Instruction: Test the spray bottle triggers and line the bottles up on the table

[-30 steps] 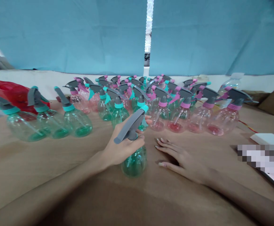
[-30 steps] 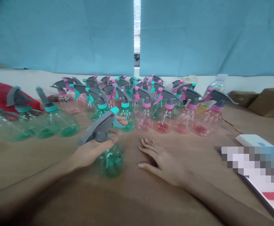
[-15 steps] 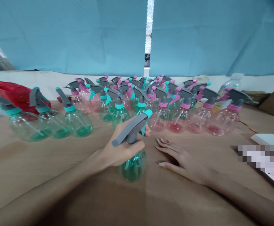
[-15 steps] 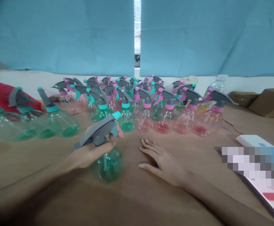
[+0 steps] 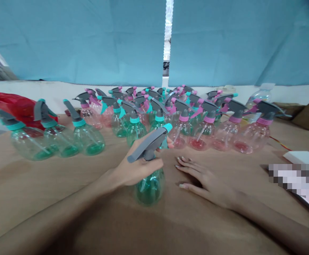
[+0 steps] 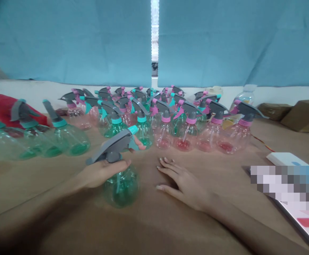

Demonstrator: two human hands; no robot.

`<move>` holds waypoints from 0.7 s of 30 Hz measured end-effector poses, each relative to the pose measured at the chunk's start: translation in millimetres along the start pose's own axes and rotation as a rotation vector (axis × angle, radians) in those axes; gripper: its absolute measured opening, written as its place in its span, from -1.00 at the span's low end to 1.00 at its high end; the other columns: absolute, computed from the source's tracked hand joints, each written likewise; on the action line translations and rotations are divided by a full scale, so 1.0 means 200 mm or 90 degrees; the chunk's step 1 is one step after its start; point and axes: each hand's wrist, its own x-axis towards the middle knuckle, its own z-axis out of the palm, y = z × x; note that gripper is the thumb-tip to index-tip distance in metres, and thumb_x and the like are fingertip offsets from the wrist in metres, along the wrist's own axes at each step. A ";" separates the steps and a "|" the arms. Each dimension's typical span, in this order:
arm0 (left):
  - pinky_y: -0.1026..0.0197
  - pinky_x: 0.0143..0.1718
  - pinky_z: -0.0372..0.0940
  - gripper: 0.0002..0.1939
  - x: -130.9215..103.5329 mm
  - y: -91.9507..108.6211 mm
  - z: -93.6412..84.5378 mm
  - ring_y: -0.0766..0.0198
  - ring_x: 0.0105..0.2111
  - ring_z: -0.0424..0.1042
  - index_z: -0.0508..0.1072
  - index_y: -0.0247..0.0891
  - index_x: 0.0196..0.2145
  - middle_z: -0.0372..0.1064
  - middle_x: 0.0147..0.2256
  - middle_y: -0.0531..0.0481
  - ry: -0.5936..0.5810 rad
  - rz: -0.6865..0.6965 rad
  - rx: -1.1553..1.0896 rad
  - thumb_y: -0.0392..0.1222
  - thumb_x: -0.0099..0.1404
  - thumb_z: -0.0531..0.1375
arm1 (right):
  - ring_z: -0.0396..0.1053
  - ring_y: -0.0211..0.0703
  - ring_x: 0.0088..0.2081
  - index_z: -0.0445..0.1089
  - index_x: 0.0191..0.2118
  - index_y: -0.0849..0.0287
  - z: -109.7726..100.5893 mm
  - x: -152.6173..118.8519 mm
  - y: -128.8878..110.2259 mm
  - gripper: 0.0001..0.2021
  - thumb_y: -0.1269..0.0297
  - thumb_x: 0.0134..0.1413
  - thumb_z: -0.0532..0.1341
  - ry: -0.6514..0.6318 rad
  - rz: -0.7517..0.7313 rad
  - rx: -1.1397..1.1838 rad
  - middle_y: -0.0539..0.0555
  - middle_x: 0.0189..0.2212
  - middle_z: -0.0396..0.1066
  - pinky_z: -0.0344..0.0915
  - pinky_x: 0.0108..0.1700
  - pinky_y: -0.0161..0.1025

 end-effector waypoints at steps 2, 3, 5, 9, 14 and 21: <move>0.25 -0.47 0.27 -0.63 -0.01 -0.01 0.02 0.31 -0.57 0.28 0.38 -0.16 -0.12 0.36 -0.48 0.12 0.026 -0.003 -0.012 -0.24 0.07 0.09 | -0.08 -0.08 0.31 0.13 0.24 0.10 0.00 0.00 0.00 -0.40 -0.10 0.18 0.04 0.002 -0.001 0.007 0.03 0.29 0.01 -0.06 0.30 -0.01; 0.24 -0.42 0.29 -0.61 -0.01 -0.01 0.03 0.31 -0.55 0.31 0.37 -0.17 -0.08 0.40 -0.41 0.09 0.050 0.003 -0.019 -0.24 0.09 0.08 | -0.08 -0.08 0.31 0.13 0.24 0.09 0.00 0.00 0.00 -0.40 -0.10 0.18 0.05 0.002 -0.003 0.010 0.03 0.29 0.00 -0.06 0.30 0.00; 0.22 -0.35 0.32 -0.58 -0.02 -0.02 0.06 0.32 -0.51 0.34 0.35 -0.16 -0.03 0.44 -0.23 0.04 0.110 0.008 -0.020 -0.25 0.11 0.09 | -0.09 -0.07 0.31 0.12 0.25 0.08 0.00 0.00 0.00 -0.41 -0.09 0.18 0.05 0.003 -0.004 0.014 0.02 0.29 0.00 -0.06 0.30 0.01; 0.22 -0.36 0.33 -0.56 -0.02 -0.02 0.09 0.30 -0.49 0.38 0.32 -0.13 0.01 0.42 -0.08 0.01 0.146 0.000 -0.033 -0.25 0.14 0.11 | -0.09 -0.07 0.31 0.12 0.25 0.07 0.00 0.00 0.01 -0.41 -0.08 0.18 0.06 0.003 -0.004 0.014 0.03 0.30 0.00 -0.06 0.30 0.02; 0.19 -0.25 0.35 -0.58 -0.02 -0.01 0.09 0.24 -0.38 0.44 0.36 -0.10 -0.02 0.46 -0.17 0.03 0.126 0.011 -0.061 -0.26 0.13 0.12 | -0.09 -0.08 0.31 0.12 0.24 0.09 0.00 -0.01 0.01 -0.41 -0.08 0.18 0.06 0.000 -0.009 0.007 0.03 0.30 -0.01 -0.06 0.30 0.00; 0.14 -0.24 0.35 -0.57 -0.02 0.00 0.07 0.18 -0.32 0.47 0.33 -0.10 0.00 0.46 -0.16 0.02 0.099 -0.002 -0.056 -0.26 0.15 0.14 | -0.07 -0.03 0.30 0.11 0.25 0.04 0.00 -0.01 0.01 -0.42 -0.06 0.18 0.08 0.012 -0.014 0.023 0.03 0.29 0.01 -0.04 0.29 0.05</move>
